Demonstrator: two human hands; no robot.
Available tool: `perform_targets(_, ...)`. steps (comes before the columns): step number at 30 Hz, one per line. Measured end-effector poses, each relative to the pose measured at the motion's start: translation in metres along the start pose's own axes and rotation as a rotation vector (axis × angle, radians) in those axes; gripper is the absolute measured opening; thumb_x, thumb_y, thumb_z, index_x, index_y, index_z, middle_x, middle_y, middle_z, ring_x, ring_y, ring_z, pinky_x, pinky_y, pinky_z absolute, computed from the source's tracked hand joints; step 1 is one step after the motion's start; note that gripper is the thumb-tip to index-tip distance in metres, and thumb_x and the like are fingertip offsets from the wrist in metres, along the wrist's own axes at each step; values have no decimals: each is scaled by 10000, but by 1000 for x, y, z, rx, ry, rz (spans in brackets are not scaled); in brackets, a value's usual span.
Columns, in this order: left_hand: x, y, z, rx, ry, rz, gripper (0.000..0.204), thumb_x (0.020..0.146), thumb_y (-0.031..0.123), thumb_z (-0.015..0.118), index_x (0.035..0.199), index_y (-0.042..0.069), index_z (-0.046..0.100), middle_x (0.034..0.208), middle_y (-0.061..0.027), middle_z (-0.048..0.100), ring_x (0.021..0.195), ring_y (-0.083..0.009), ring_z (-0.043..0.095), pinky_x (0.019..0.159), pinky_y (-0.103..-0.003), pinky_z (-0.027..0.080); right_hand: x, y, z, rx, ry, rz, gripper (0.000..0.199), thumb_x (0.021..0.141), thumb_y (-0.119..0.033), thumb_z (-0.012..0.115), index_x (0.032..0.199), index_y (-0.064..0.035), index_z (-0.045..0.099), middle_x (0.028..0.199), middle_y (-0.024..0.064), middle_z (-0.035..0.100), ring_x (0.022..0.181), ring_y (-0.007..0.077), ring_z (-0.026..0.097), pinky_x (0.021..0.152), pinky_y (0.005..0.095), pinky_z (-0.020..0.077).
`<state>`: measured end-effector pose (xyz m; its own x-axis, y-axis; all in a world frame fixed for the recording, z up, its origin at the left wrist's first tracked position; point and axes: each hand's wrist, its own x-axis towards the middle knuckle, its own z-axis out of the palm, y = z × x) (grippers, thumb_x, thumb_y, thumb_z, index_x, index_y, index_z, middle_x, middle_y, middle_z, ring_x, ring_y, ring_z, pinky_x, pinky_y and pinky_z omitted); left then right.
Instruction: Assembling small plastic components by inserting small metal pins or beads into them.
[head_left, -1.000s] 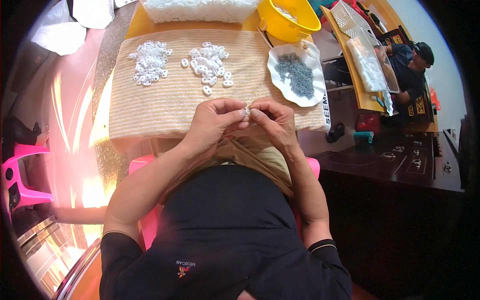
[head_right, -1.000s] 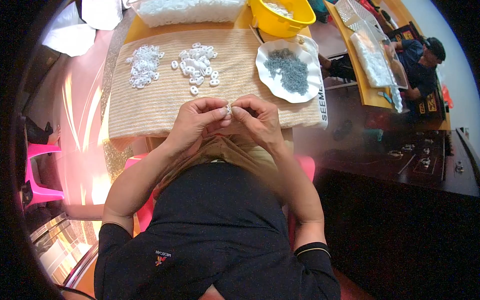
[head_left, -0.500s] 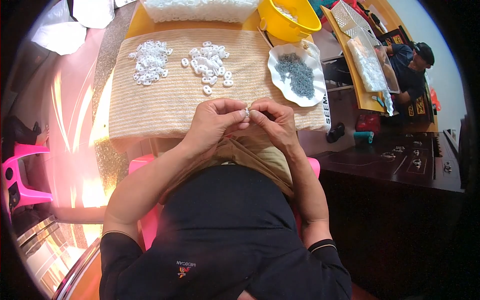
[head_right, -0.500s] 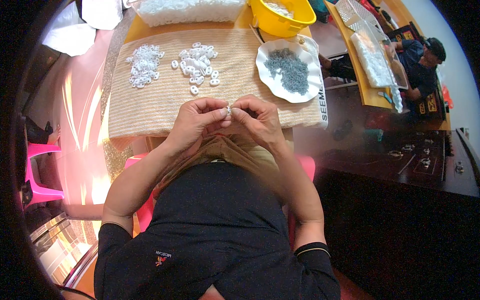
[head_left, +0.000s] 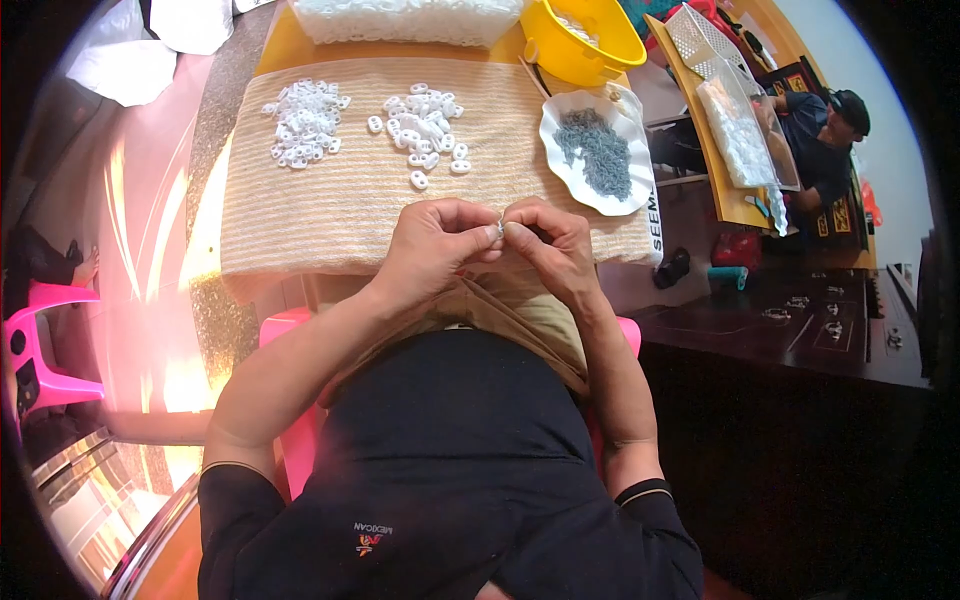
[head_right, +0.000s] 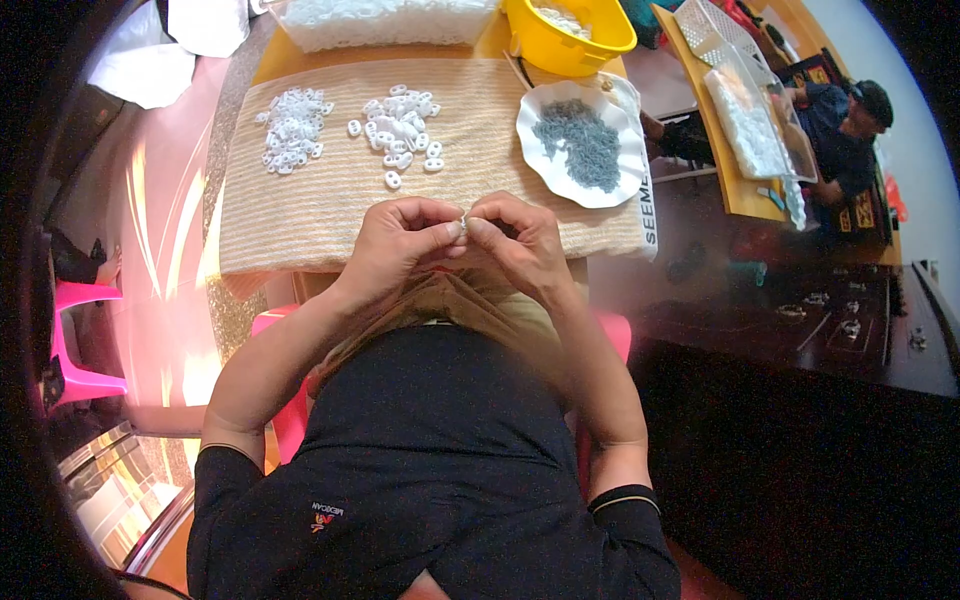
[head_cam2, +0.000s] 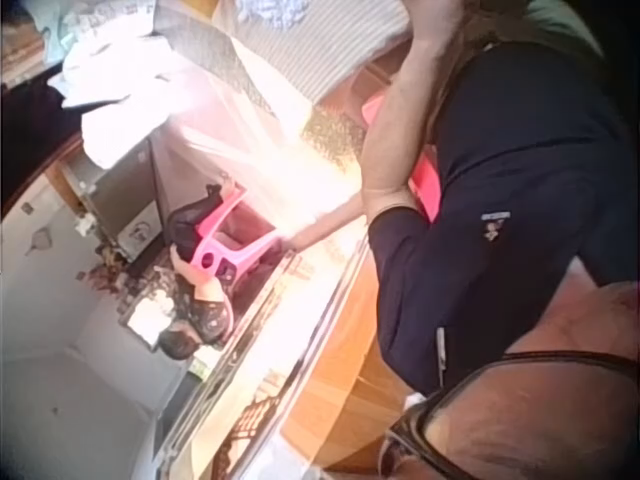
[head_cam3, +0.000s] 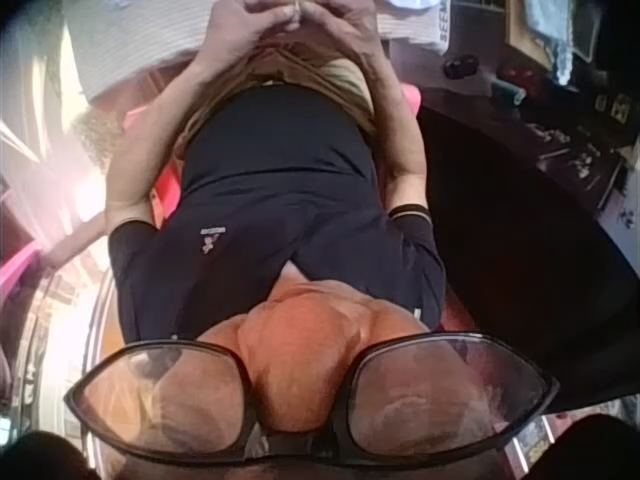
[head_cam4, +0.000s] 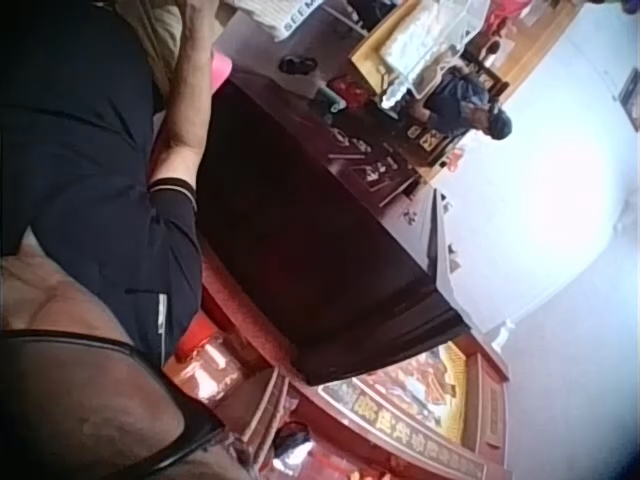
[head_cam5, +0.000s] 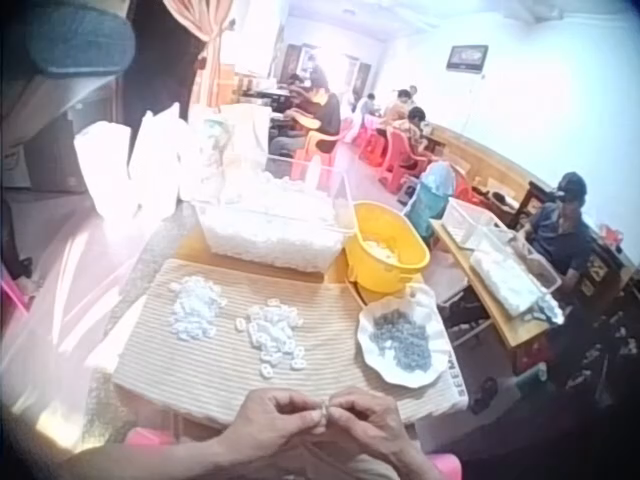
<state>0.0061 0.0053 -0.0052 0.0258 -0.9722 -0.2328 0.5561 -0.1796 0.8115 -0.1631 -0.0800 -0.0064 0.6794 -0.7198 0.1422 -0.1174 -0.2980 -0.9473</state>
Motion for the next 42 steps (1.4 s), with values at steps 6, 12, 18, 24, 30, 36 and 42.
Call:
perform_targets(6,0,-1,-2,36,-7,26,139,873,32,629,984,-51,639,845,-67,655,736,-96,613,668,-211,522,1,0,1,-39,6,-8,90,870,-58,639,882,30,653,855,57,640,794,104,570,718,232,455)
perform_targets(12,0,-5,0,20,37,-2,149,864,33,636,994,-40,631,867,-78,664,746,-104,630,691,-227,538,0,4,2,4,13,-8,89,860,-52,646,893,29,660,864,53,643,791,99,567,711,232,454)
perform_targets(18,3,-4,-1,-32,-24,-1,157,863,34,636,999,-44,626,874,-84,664,762,-116,634,706,-236,539,-2,6,-1,175,20,53,102,865,-51,648,913,38,663,871,43,647,799,92,568,710,222,458)
perform_targets(24,3,-3,-1,-38,-6,-16,158,864,33,635,1006,-34,628,880,-84,663,766,-118,632,718,-238,537,-3,1,0,350,21,183,130,877,-62,643,965,33,658,863,40,656,772,83,589,690,209,484)
perform_targets(30,4,-5,-3,-42,-1,-30,162,865,35,637,1013,-30,628,887,-81,663,768,-117,635,719,-238,540,-3,5,-3,248,2,145,137,893,-68,623,977,37,652,860,39,656,774,79,588,693,212,489)
perform_targets(36,3,-4,-2,-54,3,-28,161,864,36,639,1011,-29,629,891,-77,664,775,-114,638,715,-233,544,-2,5,-4,214,-21,142,138,908,-76,604,975,36,648,850,26,648,776,68,571,694,207,478)
perform_targets(42,3,-4,-3,-13,-16,-20,151,866,37,636,999,-35,631,871,-77,665,770,-113,635,709,-233,540,-2,6,-4,171,-29,150,123,916,-85,598,948,25,642,825,7,633,757,55,545,671,201,457)
